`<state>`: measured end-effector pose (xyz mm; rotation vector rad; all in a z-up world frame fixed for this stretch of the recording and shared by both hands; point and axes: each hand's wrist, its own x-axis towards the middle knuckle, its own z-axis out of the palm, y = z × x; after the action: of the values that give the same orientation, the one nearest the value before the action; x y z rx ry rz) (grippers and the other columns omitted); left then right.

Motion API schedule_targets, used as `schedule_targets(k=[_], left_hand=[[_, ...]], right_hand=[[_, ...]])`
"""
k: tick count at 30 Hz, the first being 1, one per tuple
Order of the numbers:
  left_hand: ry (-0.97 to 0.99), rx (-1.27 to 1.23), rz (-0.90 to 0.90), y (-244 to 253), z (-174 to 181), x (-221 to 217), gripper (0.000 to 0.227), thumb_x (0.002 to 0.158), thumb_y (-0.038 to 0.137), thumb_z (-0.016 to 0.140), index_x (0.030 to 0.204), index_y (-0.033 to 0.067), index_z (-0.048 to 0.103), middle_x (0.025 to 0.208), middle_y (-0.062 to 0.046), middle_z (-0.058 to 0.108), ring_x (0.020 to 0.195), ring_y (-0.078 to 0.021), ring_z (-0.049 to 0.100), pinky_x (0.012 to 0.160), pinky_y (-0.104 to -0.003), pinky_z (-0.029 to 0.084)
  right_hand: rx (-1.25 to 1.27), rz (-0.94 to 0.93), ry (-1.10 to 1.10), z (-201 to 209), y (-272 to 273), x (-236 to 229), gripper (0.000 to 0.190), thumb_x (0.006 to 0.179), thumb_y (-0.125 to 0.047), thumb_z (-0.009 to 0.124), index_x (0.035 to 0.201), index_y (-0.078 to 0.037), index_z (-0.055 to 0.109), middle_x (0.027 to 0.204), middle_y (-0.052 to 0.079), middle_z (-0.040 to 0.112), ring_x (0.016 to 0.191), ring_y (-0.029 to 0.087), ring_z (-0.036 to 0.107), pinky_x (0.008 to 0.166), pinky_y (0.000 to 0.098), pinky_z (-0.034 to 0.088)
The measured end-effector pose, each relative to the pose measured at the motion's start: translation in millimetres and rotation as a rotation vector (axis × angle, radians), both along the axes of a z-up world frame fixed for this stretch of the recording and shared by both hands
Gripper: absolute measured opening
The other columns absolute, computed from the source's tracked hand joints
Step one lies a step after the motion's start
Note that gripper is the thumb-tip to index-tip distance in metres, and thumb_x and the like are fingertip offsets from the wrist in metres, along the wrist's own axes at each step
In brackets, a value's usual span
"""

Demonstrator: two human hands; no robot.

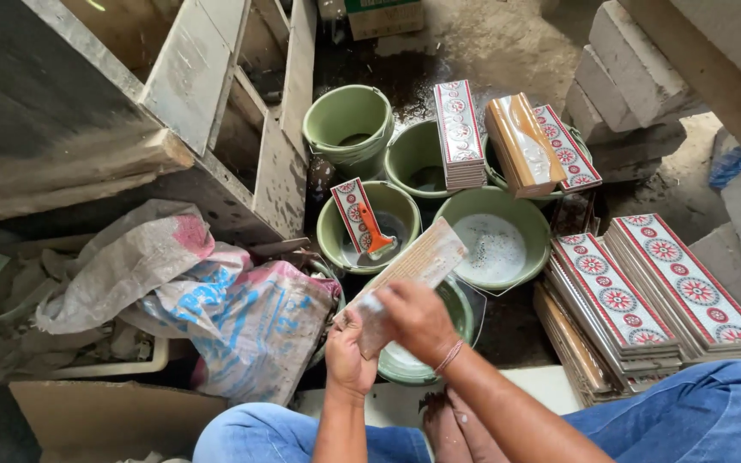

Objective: The person sits on the floor and scrubs a rectangular ceramic tile with a yellow brush and soapy water. They scrub both sides of the tile, rinse it in a bucket, and place it aside.

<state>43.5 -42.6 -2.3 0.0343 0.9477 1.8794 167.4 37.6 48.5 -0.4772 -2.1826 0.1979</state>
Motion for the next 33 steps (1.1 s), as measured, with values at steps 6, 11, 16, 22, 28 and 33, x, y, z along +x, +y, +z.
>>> schedule_targets(k=[6,11,16,22,28,33], left_hand=[[0.026,0.063,-0.152,-8,32,8,0.037,0.099,0.019,0.055,0.12,-0.0107,0.065,0.12,-0.03,0.07,0.109,-0.0427,0.069,0.09,-0.063,0.059],[0.023,0.083,-0.127,6,7,9,0.032,0.101,0.017,0.055,0.116,-0.0095,0.065,0.115,-0.029,0.071,0.104,-0.0406,0.07,0.089,-0.057,0.06],[0.013,-0.019,-0.014,-1,3,-4,0.024,0.104,0.026,0.059,0.095,0.0046,0.068,0.087,-0.015,0.074,0.073,-0.0256,0.072,0.059,-0.039,0.059],[-0.063,0.027,-0.009,-1,26,9,0.035,0.1,0.015,0.053,0.124,-0.0085,0.063,0.125,-0.029,0.067,0.117,-0.0421,0.065,0.098,-0.066,0.053],[0.008,0.054,-0.036,3,6,7,0.03,0.101,0.015,0.054,0.117,-0.0076,0.066,0.122,-0.029,0.069,0.112,-0.0401,0.068,0.095,-0.058,0.057],[-0.025,0.01,-0.015,2,28,0,0.04,0.101,0.022,0.052,0.128,-0.0057,0.061,0.128,-0.029,0.066,0.119,-0.0433,0.064,0.095,-0.066,0.053]], right_hand=[[-0.4,-0.498,0.078,-32,93,67,0.034,0.092,-0.026,0.069,0.12,-0.007,0.067,0.115,0.014,0.057,0.105,0.033,0.061,0.089,0.0449,0.05],[-0.254,-0.335,0.102,-31,30,27,0.022,0.096,-0.023,0.065,0.11,-0.007,0.064,0.096,0.013,0.062,0.088,0.033,0.058,0.081,0.043,0.047],[-0.028,-0.034,-0.049,-7,5,5,0.019,0.101,-0.027,0.055,0.104,-0.009,0.06,0.088,0.012,0.058,0.062,0.033,0.055,0.052,0.0449,0.041],[-0.323,-0.428,-0.003,-27,79,57,0.033,0.102,-0.037,0.059,0.112,-0.006,0.065,0.101,0.013,0.059,0.09,0.033,0.056,0.074,0.0465,0.047],[-0.267,-0.325,0.074,-27,21,21,0.021,0.098,-0.027,0.065,0.105,-0.008,0.062,0.092,0.012,0.062,0.076,0.033,0.059,0.067,0.0437,0.048],[0.11,-0.105,0.152,21,44,20,0.021,0.096,-0.021,0.076,0.1,-0.005,0.063,0.085,0.01,0.064,0.068,0.026,0.058,0.057,0.0402,0.048]])
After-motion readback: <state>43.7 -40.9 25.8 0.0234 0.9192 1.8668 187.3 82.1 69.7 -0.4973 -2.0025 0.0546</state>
